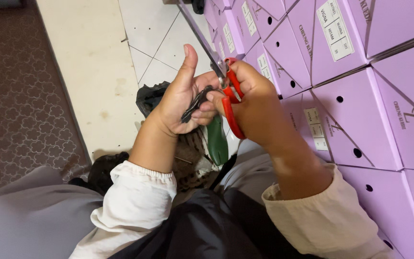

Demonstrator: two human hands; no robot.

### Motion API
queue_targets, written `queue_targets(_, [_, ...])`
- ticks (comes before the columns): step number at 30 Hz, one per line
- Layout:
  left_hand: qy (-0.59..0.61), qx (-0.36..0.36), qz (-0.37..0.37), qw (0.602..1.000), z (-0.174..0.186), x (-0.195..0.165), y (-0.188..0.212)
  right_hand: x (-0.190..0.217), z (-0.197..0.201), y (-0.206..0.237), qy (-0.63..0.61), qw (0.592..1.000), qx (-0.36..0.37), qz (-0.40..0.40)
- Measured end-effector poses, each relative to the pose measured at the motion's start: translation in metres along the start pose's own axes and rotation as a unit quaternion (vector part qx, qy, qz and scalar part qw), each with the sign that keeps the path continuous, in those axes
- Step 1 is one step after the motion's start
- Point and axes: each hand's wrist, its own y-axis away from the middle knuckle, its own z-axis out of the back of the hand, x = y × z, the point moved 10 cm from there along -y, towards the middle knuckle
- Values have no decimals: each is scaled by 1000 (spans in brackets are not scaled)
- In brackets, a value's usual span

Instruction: The person trims the edges of a dark flower-shaped craft piece using red-handled scissors. After trimming, they place the piece into a black plastic bag and use a green shoe last to press the item against a cloth on the floor.

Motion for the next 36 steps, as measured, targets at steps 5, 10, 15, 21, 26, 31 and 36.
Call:
queue_targets(5, [-53, 63, -30, 996, -18, -7, 4, -8, 10, -3, -45, 998, -33, -37])
queue_targets(10, [-156, 14, -100, 983, -9, -28, 8, -3, 19, -4, -154, 986, -47, -33])
queue_targets(15, [-229, -68, -171, 956, 8, -45, 18, 0, 28, -2, -158, 984, -80, -12])
queue_targets(21, [-236, -66, -234, 941, 4, -55, 22, 3, 33, 0, -135, 987, -89, 13])
queue_targets(26, [-311, -84, -255, 912, 9, -64, 23, 2, 33, 2, -149, 985, -91, 8])
queue_targets(31, [-307, -133, -290, 897, 43, -76, 26, 9, 33, 2, -127, 986, -106, 28])
queue_targets(36, [-439, -315, -164, 826, 136, -72, 22, 9, 28, 4, -75, 992, -101, 6])
